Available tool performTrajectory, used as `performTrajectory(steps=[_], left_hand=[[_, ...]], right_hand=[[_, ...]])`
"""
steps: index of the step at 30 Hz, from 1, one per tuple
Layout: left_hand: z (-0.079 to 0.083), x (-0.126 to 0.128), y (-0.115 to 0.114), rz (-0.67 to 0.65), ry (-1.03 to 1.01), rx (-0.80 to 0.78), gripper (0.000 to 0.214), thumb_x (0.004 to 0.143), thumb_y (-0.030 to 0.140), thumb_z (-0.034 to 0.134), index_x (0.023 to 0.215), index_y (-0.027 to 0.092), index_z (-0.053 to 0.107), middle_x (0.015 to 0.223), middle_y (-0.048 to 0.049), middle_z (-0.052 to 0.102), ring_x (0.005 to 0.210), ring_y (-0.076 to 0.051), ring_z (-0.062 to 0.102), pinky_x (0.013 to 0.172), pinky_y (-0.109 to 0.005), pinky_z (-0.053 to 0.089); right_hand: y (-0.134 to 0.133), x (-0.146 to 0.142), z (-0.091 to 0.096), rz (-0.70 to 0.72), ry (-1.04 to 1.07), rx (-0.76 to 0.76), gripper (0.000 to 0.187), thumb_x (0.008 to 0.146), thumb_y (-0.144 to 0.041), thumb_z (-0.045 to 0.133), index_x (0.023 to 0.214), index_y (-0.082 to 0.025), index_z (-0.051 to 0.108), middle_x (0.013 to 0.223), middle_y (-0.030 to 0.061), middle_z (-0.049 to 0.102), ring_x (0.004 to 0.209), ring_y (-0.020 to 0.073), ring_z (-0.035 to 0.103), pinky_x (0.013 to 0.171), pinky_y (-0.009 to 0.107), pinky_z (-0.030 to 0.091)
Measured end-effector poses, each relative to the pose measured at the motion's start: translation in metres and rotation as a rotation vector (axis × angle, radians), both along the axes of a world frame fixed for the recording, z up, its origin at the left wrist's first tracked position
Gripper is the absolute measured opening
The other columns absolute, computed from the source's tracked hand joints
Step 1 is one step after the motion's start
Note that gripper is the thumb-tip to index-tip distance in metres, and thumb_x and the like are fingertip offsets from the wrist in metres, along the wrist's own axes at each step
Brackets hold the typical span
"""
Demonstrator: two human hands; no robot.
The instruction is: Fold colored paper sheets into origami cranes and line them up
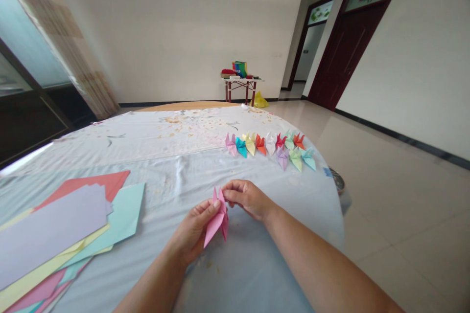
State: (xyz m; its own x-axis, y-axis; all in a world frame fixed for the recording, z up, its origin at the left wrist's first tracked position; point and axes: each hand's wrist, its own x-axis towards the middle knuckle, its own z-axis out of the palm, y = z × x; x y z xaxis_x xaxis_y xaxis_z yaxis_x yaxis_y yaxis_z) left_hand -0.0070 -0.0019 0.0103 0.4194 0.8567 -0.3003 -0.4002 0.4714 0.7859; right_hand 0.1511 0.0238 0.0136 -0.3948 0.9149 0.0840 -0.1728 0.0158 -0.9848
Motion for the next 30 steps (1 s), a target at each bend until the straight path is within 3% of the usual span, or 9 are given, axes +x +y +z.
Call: performTrajectory(steps=[8, 14, 20, 30], left_hand=[[0.003, 0.002, 0.000, 0.025, 0.040, -0.017, 0.018, 0.065, 0.028, 0.072, 0.070, 0.013, 0.064, 0.058, 0.0012, 0.060, 0.048, -0.006, 0.051, 0.048, -0.015, 0.038], [0.003, 0.004, -0.001, 0.026, 0.049, -0.016, 0.018, 0.066, 0.028, 0.071, 0.070, 0.013, 0.062, 0.057, 0.0017, 0.059, 0.047, -0.005, 0.050, 0.046, -0.014, 0.038], [0.002, 0.004, -0.001, 0.000, 0.045, 0.022, 0.019, 0.065, 0.029, 0.071, 0.075, 0.015, 0.062, 0.060, 0.0018, 0.060, 0.048, -0.005, 0.051, 0.049, -0.014, 0.040], [0.006, 0.004, -0.002, -0.022, 0.075, 0.011, 0.018, 0.068, 0.030, 0.070, 0.073, 0.014, 0.061, 0.057, 0.0022, 0.058, 0.048, -0.004, 0.050, 0.048, -0.014, 0.040]], right_hand=[[0.004, 0.006, -0.002, -0.091, -0.190, 0.162, 0.024, 0.071, -0.026, 0.061, 0.093, -0.017, 0.059, 0.079, -0.0008, 0.056, 0.066, 0.0085, 0.049, 0.065, 0.023, 0.040], [0.001, 0.008, 0.005, -0.155, -0.362, 0.297, 0.020, 0.071, -0.023, 0.058, 0.090, -0.017, 0.059, 0.080, 0.0001, 0.057, 0.066, 0.0092, 0.049, 0.064, 0.023, 0.041], [-0.001, 0.009, 0.009, -0.184, -0.376, 0.370, 0.013, 0.069, -0.017, 0.057, 0.082, -0.017, 0.057, 0.075, -0.0012, 0.056, 0.064, 0.0090, 0.050, 0.063, 0.022, 0.041], [-0.003, 0.012, 0.014, -0.174, -0.422, 0.453, 0.016, 0.069, -0.016, 0.058, 0.085, -0.017, 0.059, 0.080, 0.0006, 0.057, 0.066, 0.0097, 0.051, 0.064, 0.023, 0.043]])
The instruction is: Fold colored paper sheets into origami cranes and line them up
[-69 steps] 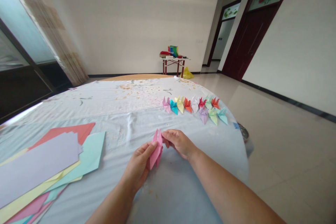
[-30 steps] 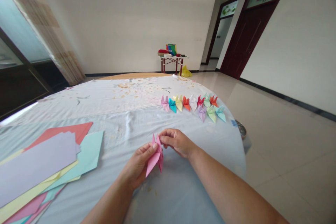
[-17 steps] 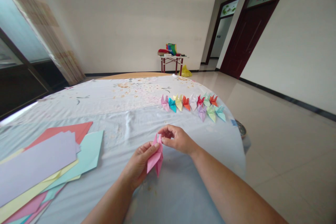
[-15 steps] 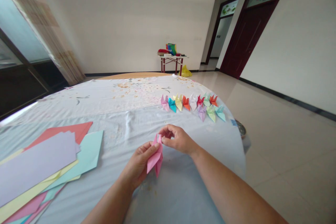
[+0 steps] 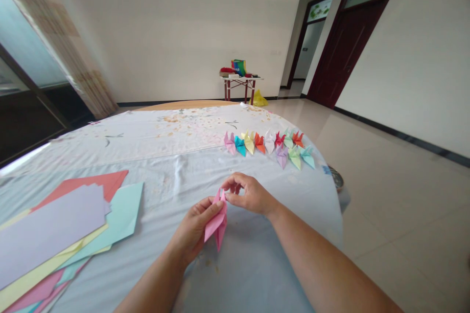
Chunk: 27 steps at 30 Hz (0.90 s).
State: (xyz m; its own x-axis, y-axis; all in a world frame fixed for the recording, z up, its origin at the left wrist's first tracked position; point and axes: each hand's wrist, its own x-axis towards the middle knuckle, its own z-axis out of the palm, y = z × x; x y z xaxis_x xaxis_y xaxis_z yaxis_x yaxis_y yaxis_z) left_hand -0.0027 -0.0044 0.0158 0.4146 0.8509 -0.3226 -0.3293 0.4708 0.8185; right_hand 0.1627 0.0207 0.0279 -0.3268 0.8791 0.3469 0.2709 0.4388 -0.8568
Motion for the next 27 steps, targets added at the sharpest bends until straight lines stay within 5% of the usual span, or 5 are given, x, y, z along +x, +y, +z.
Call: performTrajectory(steps=[17, 27], left_hand=[[0.003, 0.004, 0.000, 0.126, 0.032, 0.052, 0.027, 0.064, 0.034, 0.071, 0.080, 0.013, 0.067, 0.062, 0.0004, 0.060, 0.051, -0.006, 0.048, 0.048, -0.016, 0.036], [-0.010, 0.003, 0.001, 0.160, 0.044, 0.083, 0.026, 0.063, 0.031, 0.073, 0.081, 0.012, 0.068, 0.060, 0.0010, 0.059, 0.050, -0.006, 0.047, 0.048, -0.017, 0.035]], right_hand=[[0.000, -0.003, -0.004, -0.057, -0.087, 0.195, 0.004, 0.071, -0.015, 0.059, 0.075, -0.017, 0.058, 0.073, -0.0008, 0.054, 0.065, 0.0094, 0.050, 0.063, 0.021, 0.041], [-0.002, -0.003, -0.003, -0.043, -0.158, 0.273, 0.003, 0.073, -0.015, 0.058, 0.074, -0.018, 0.057, 0.073, -0.0006, 0.055, 0.067, 0.0103, 0.049, 0.064, 0.022, 0.041]])
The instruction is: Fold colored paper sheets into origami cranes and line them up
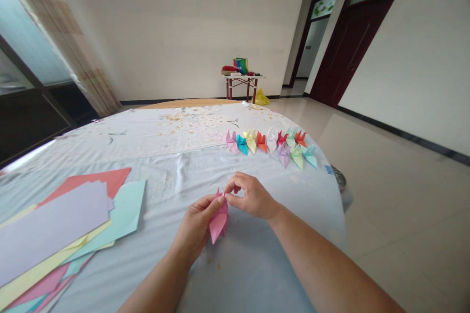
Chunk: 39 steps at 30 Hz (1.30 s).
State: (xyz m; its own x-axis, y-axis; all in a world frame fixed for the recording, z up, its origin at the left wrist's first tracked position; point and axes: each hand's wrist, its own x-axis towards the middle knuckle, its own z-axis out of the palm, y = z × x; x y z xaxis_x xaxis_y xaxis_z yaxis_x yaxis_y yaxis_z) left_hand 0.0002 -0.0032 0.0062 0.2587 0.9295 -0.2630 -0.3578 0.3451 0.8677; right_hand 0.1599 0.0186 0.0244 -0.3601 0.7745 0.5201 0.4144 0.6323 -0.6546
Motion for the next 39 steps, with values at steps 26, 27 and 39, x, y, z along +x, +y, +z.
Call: performTrajectory(steps=[26, 27, 39], left_hand=[[0.0000, 0.0018, 0.0017, 0.058, -0.030, -0.021, 0.028, 0.057, 0.030, 0.076, 0.078, 0.012, 0.069, 0.062, 0.0003, 0.061, 0.053, -0.007, 0.049, 0.051, -0.017, 0.038], [-0.0005, 0.0016, 0.0019, 0.061, -0.032, -0.023, 0.028, 0.057, 0.030, 0.076, 0.078, 0.012, 0.069, 0.062, 0.0001, 0.062, 0.053, -0.007, 0.049, 0.051, -0.017, 0.038], [-0.0003, 0.0013, 0.0011, 0.061, -0.021, -0.017, 0.029, 0.056, 0.032, 0.077, 0.075, 0.012, 0.069, 0.059, 0.0009, 0.059, 0.050, -0.006, 0.047, 0.048, -0.017, 0.036]], right_hand=[[0.0000, -0.0003, -0.0016, 0.014, -0.061, 0.120, 0.010, 0.078, -0.017, 0.057, 0.085, -0.020, 0.063, 0.078, 0.0025, 0.058, 0.076, 0.0135, 0.053, 0.073, 0.026, 0.042], [0.0001, 0.0000, -0.0014, 0.018, -0.061, 0.127, 0.011, 0.078, -0.017, 0.057, 0.086, -0.020, 0.063, 0.079, 0.0027, 0.058, 0.076, 0.0136, 0.053, 0.074, 0.026, 0.042], [-0.0026, -0.0011, 0.0022, 0.009, -0.064, 0.081, 0.009, 0.076, -0.015, 0.057, 0.082, -0.019, 0.060, 0.078, 0.0018, 0.055, 0.076, 0.0133, 0.051, 0.075, 0.027, 0.042]])
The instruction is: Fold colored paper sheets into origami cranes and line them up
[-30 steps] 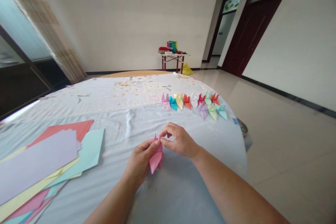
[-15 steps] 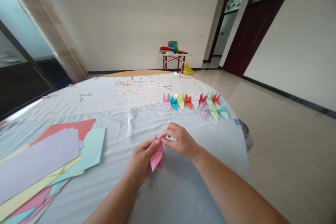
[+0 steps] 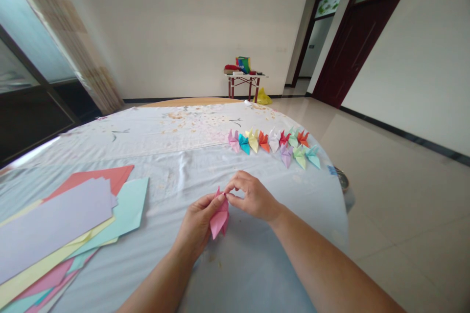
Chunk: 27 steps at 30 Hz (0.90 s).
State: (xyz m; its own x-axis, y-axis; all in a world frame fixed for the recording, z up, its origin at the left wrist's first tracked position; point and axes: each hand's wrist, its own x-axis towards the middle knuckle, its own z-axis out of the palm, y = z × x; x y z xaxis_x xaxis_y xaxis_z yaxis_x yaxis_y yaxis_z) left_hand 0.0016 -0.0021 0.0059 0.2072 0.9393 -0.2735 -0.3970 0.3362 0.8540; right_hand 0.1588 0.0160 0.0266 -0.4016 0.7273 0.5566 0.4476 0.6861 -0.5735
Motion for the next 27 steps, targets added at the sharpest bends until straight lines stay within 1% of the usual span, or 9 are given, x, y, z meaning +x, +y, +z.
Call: performTrajectory(steps=[4, 8, 12, 16, 19, 22, 27], left_hand=[[0.0000, -0.0001, 0.0000, 0.004, 0.044, -0.007, 0.031, 0.056, 0.033, 0.077, 0.076, 0.011, 0.069, 0.058, 0.0005, 0.059, 0.048, -0.006, 0.046, 0.047, -0.017, 0.035], [0.0002, -0.0003, -0.0005, 0.001, 0.039, 0.019, 0.032, 0.058, 0.033, 0.075, 0.081, 0.011, 0.069, 0.060, -0.0003, 0.060, 0.050, -0.007, 0.047, 0.047, -0.017, 0.035], [0.0021, 0.0008, -0.0020, 0.017, 0.023, 0.027, 0.030, 0.058, 0.032, 0.076, 0.080, 0.012, 0.069, 0.062, -0.0003, 0.061, 0.052, -0.007, 0.048, 0.049, -0.017, 0.036], [0.0045, 0.0026, -0.0030, 0.040, 0.038, 0.014, 0.030, 0.055, 0.032, 0.077, 0.077, 0.013, 0.070, 0.058, 0.0013, 0.060, 0.049, -0.007, 0.046, 0.046, -0.017, 0.034], [0.0038, 0.0031, -0.0024, 0.042, 0.040, 0.017, 0.031, 0.054, 0.032, 0.078, 0.077, 0.014, 0.070, 0.060, 0.0005, 0.061, 0.050, -0.007, 0.047, 0.047, -0.018, 0.036], [0.0015, 0.0030, -0.0016, 0.035, 0.038, 0.027, 0.029, 0.056, 0.032, 0.076, 0.078, 0.014, 0.070, 0.062, -0.0008, 0.063, 0.052, -0.008, 0.049, 0.049, -0.018, 0.037], [0.0017, 0.0034, -0.0021, 0.037, 0.057, 0.032, 0.033, 0.055, 0.035, 0.076, 0.079, 0.013, 0.071, 0.061, -0.0011, 0.063, 0.050, -0.009, 0.049, 0.046, -0.019, 0.036]], right_hand=[[0.0001, 0.0015, 0.0001, 0.021, -0.008, -0.038, 0.011, 0.074, -0.014, 0.057, 0.083, -0.019, 0.061, 0.080, 0.0016, 0.055, 0.074, 0.0127, 0.050, 0.072, 0.026, 0.042], [-0.0019, 0.0012, 0.0036, 0.027, -0.031, -0.031, 0.013, 0.074, -0.014, 0.057, 0.086, -0.018, 0.061, 0.080, 0.0021, 0.056, 0.075, 0.0131, 0.050, 0.074, 0.027, 0.042], [-0.0033, 0.0001, 0.0058, 0.014, -0.026, -0.033, 0.010, 0.075, -0.017, 0.057, 0.084, -0.017, 0.061, 0.078, 0.0019, 0.056, 0.072, 0.0126, 0.051, 0.074, 0.026, 0.042], [-0.0030, -0.0008, 0.0041, -0.012, -0.007, -0.038, 0.006, 0.077, -0.019, 0.056, 0.081, -0.018, 0.061, 0.076, 0.0014, 0.056, 0.071, 0.0123, 0.050, 0.071, 0.026, 0.042], [-0.0029, -0.0013, 0.0025, -0.032, 0.010, -0.027, 0.006, 0.076, -0.020, 0.057, 0.081, -0.018, 0.060, 0.075, 0.0013, 0.056, 0.071, 0.0126, 0.050, 0.070, 0.026, 0.042], [-0.0029, -0.0017, 0.0020, -0.040, 0.013, -0.020, 0.006, 0.076, -0.019, 0.057, 0.081, -0.018, 0.060, 0.076, 0.0014, 0.056, 0.071, 0.0126, 0.050, 0.071, 0.026, 0.042], [-0.0025, -0.0016, 0.0023, -0.032, 0.000, -0.001, 0.005, 0.077, -0.020, 0.055, 0.079, -0.018, 0.060, 0.073, 0.0014, 0.055, 0.071, 0.0130, 0.050, 0.072, 0.027, 0.042]])
